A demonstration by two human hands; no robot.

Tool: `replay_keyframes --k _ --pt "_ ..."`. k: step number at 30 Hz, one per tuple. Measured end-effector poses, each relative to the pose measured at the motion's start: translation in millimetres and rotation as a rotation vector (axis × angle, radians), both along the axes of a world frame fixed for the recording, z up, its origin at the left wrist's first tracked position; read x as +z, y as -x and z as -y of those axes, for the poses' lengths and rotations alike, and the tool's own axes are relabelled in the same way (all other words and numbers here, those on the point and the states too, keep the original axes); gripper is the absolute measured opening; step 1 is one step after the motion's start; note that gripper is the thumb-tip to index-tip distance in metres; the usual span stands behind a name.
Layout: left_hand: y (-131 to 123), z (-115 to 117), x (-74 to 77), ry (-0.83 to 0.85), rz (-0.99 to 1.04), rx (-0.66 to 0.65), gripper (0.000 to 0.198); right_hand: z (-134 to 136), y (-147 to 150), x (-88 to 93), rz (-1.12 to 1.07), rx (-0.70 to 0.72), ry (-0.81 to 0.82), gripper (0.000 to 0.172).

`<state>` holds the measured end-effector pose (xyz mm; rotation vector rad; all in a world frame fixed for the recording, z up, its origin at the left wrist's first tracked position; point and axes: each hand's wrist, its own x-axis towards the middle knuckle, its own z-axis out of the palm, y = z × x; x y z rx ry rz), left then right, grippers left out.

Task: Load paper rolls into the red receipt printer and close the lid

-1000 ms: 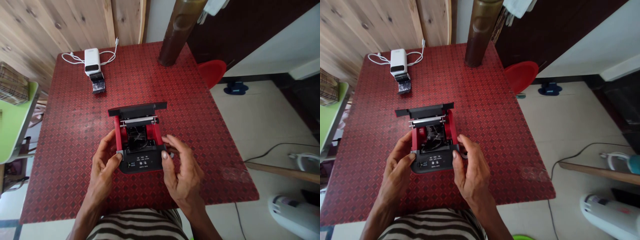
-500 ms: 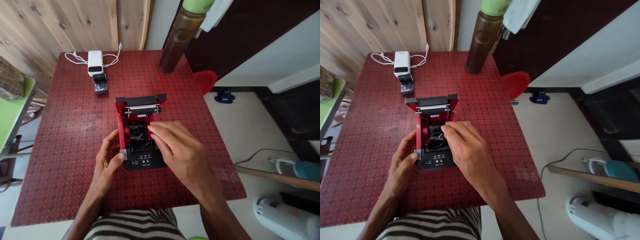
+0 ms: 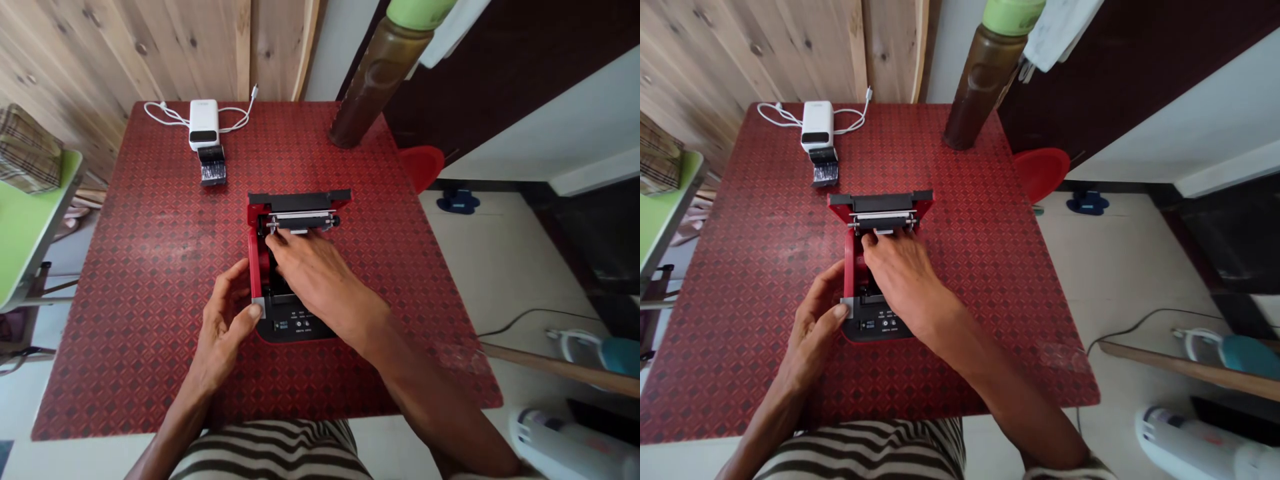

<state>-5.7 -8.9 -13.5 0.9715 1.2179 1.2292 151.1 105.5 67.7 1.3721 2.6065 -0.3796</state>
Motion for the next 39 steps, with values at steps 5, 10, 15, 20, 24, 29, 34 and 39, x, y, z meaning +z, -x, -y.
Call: replay_keyframes --k 5,10,15,20,24,29,34,39 --pt "0 -1 -1.2 -0.01 -0.002 0.001 0.064 -3 3 1.0 0.029 0.023 0.007 0.044" --pt "0 0 -0.9 -0.004 -0.006 -0.002 0.062 -2 -2 1.4 -0.007 0.014 -0.014 0.047" --pt "0 -1 -1.6 -0.012 -0.024 -0.004 0.061 11 -11 0.8 -0.121 -0.019 -0.09 0.032" --pt "1 -1 -2.9 -0.024 -0.013 -0.016 0.06 36 -47 7.0 -0.505 0.0 -0.341 0.016" --pt "2 1 -6.6 -0.004 0.002 -0.005 0.06 41 -88 6.7 -0.887 -0.26 -0.348 0.018" --pt "2 2 -12.2 -0.012 -0.016 0.021 0.058 10 -115 -34.4 -1.349 -0.759 -0.54 0.024" --pt "1 0 -12.2 -0.051 -0.046 0.033 0.057 -8 -111 -77.6 -1.223 -0.889 -0.419 0.033" --pt "-1 -1 -11.1 -0.047 -0.042 0.047 0.059 -2 -103 -93.4 -0.978 -0.628 -0.056 0.021"
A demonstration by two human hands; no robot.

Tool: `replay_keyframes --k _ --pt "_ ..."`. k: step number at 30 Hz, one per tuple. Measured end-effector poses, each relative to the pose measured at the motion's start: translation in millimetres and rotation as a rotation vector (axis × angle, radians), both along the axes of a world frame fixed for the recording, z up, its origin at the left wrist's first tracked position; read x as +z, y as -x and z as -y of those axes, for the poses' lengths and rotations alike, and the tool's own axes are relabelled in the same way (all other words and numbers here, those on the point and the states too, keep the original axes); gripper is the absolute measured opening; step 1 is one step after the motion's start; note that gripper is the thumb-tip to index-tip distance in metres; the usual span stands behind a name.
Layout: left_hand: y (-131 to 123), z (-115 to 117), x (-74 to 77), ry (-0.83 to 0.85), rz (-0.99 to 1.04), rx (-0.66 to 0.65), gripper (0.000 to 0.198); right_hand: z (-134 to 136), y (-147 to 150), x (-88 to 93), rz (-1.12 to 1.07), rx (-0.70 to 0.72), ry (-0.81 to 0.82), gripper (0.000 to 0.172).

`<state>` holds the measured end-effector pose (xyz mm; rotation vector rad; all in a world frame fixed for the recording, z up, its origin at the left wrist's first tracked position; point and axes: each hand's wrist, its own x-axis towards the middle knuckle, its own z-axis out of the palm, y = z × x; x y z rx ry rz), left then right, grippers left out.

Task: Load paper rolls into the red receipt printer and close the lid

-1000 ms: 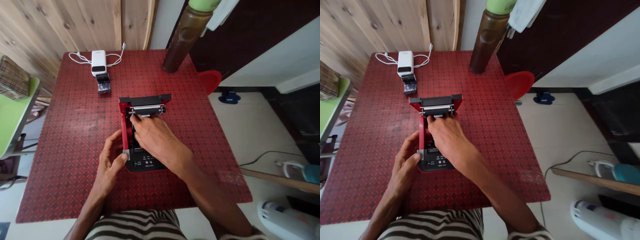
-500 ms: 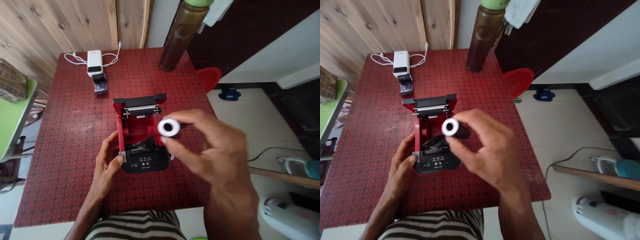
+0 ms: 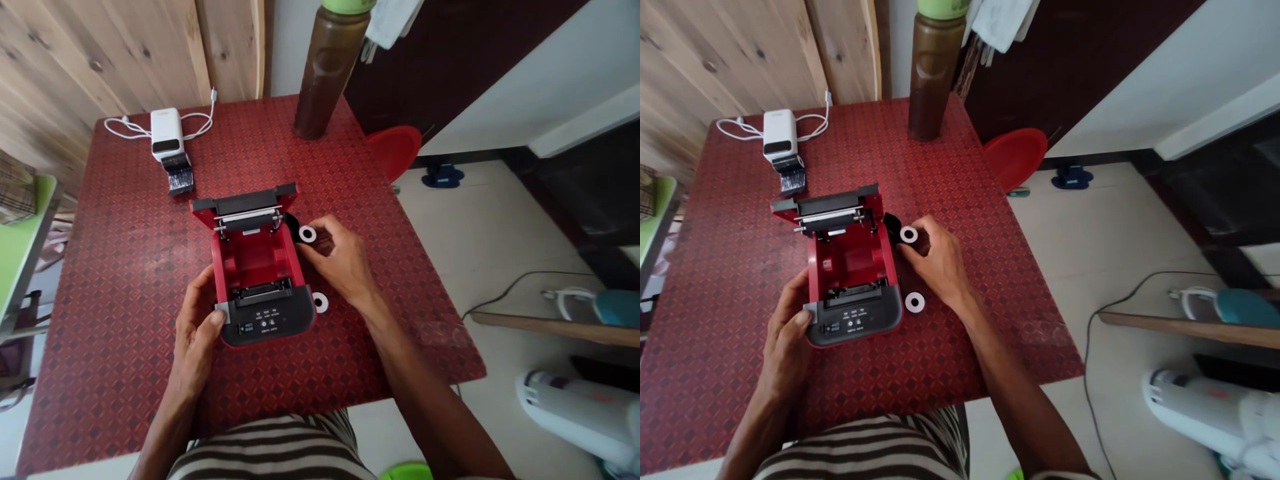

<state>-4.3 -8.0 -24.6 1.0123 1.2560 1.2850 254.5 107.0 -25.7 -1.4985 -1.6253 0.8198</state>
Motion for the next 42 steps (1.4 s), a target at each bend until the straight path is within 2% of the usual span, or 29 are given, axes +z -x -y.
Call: replay_keyframes --k 2,6,10,17,19,23,25,28,32,35,38,42 --pt "0 0 -0.2 -0.002 -0.003 0.001 0.058 0 0 -0.7 0.031 0.048 -0.001 0.02" --pt "0 1 -1.8 0.003 0.001 0.0 0.061 -3 -2 1.1 0.1 0.002 -0.055 0.016" --pt "0 1 -1.5 0.01 0.001 -0.007 0.062 -6 -2 0.3 0.204 0.059 -0.062 0.011" --pt "1 1 -2.3 0.007 -0.011 -0.004 0.061 -3 -3 -2.0 0.217 0.097 -0.045 0.014" --pt "1 1 -2.7 0.006 -0.003 -0.004 0.06 -1 -6 -1.7 0.186 0.101 -0.024 0.02" --pt "1 2 -0.8 0.018 0.021 -0.009 0.059 13 -21 1.7 0.096 0.031 0.021 0.045" --pt "0 2 0.3 0.025 0.022 -0.007 0.059 26 -32 5.9 0.094 0.006 0.038 0.04" --pt "1 2 -0.2 0.019 -0.011 0.009 0.06 51 -48 13.2 0.1 0.1 0.129 0.025" --pt "2 3 -3.8 0.008 -0.054 0.022 0.061 74 -48 17.7 0.081 0.259 0.229 0.037" --pt "3 3 -5.3 0.005 -0.053 0.025 0.062 77 -33 16.8 0.063 0.321 0.167 0.04" --pt "3 3 -5.0 0.003 -0.048 0.023 0.06 75 -22 15.5 0.05 0.358 0.135 0.03" --pt "3 2 -4.7 -0.008 -0.054 0.004 0.056 81 -24 14.5 0.034 0.288 0.153 0.02"
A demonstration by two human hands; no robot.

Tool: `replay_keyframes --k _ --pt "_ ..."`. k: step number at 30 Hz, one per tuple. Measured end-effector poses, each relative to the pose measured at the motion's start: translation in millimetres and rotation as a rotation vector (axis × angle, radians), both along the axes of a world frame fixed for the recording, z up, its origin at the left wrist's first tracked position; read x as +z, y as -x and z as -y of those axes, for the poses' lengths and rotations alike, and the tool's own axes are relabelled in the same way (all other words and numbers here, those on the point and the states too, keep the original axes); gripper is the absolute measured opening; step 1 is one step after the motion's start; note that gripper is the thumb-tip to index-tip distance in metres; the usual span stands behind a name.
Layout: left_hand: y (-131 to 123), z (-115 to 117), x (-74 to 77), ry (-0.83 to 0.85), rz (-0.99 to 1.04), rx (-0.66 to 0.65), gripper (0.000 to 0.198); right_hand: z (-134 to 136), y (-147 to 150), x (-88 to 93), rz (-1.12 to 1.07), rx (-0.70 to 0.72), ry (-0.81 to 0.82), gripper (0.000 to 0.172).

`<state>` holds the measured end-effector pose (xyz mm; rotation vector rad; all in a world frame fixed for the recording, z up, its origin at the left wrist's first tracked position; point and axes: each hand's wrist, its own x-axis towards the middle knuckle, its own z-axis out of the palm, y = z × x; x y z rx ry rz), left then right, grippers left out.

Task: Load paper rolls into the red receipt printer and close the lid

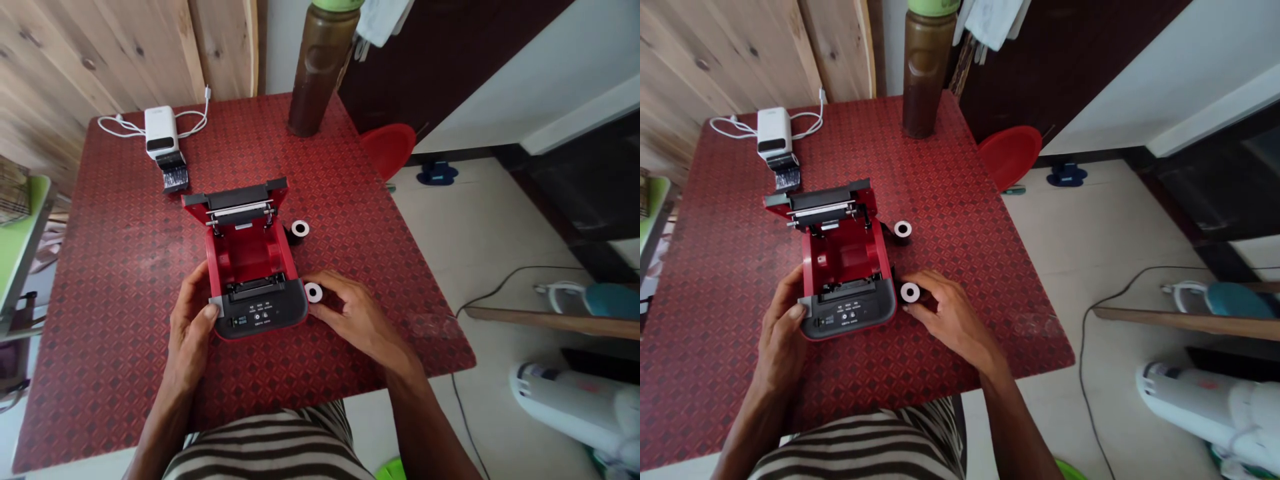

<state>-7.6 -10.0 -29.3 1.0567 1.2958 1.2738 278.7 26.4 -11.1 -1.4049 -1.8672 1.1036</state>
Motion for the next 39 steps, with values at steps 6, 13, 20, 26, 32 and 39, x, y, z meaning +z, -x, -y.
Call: replay_keyframes --k 6,13,20,26,32,39 --pt "0 -1 -0.3 0.003 -0.005 0.013 0.06 12 -16 19.4 -0.176 -0.165 0.096 0.024" --pt "0 -1 1.8 -0.01 0.013 -0.006 0.056 10 -5 58.1 -0.413 -0.147 0.161 0.034" --pt "-2 -1 4.3 -0.003 0.049 -0.025 0.057 1 1 75.6 -0.502 0.138 0.176 0.026" --pt "-2 -2 7.8 0.003 0.041 -0.028 0.056 -32 11 95.4 -0.123 0.428 -0.048 0.027" --pt "-3 -2 13.8 -0.003 0.069 -0.065 0.059 -56 66 84.1 0.42 0.332 -0.347 0.019" --pt "-3 0 15.4 0.057 0.112 -0.078 0.064 -66 102 80.8 0.789 0.331 -0.265 0.019"
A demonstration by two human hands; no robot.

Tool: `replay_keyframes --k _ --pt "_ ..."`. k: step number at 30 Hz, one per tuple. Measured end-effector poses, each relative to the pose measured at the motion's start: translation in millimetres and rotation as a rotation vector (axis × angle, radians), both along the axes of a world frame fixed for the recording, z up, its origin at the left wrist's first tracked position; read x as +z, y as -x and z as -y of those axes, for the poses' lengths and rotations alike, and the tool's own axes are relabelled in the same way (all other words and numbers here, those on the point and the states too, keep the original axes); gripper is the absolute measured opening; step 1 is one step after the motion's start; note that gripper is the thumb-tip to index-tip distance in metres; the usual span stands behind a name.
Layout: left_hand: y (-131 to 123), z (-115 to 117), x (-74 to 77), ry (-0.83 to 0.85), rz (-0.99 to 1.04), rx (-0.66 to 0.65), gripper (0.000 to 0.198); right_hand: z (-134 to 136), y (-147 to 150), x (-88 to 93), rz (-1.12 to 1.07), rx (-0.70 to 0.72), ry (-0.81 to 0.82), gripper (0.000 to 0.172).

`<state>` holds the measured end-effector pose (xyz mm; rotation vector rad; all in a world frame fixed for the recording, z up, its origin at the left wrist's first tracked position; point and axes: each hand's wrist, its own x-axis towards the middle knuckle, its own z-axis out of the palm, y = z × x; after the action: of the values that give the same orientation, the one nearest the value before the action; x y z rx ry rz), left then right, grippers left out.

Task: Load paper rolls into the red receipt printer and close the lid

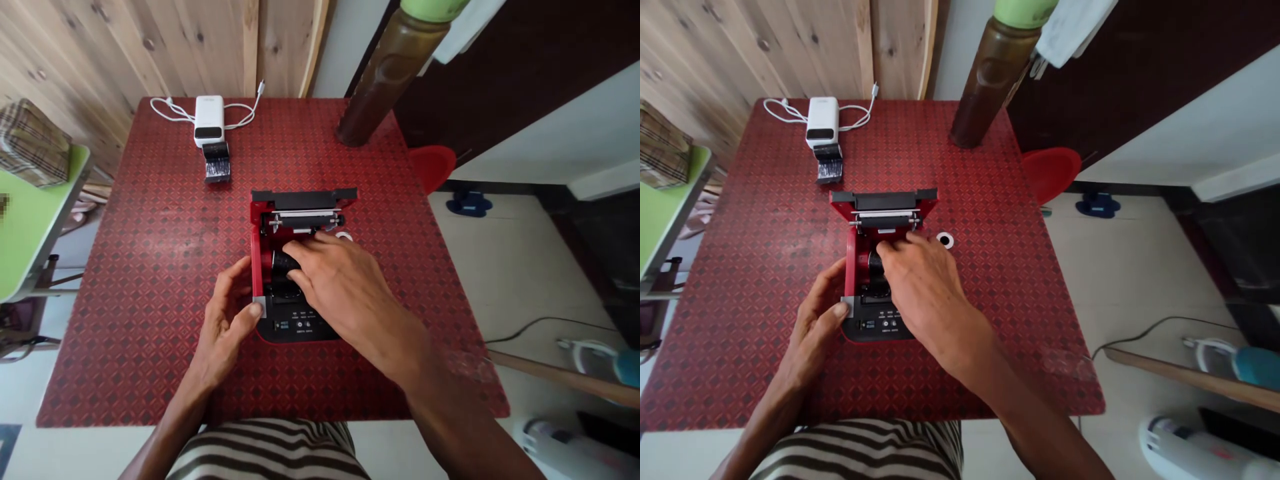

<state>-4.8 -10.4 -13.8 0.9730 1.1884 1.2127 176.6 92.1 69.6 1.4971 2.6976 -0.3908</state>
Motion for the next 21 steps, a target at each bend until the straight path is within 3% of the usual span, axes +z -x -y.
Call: replay_keyframes --k 12,17,21 --pt "0 0 1.7 0.001 -0.016 0.0 0.061 -15 15 -0.2 0.185 -0.03 0.127 0.028" --pt "0 0 1.4 0.0 -0.009 -0.004 0.062 -11 0 1.0 -0.02 -0.024 0.13 0.027" --pt "1 1 2.2 -0.003 -0.012 0.004 0.062 -6 -27 2.7 -0.345 0.115 0.133 0.032"
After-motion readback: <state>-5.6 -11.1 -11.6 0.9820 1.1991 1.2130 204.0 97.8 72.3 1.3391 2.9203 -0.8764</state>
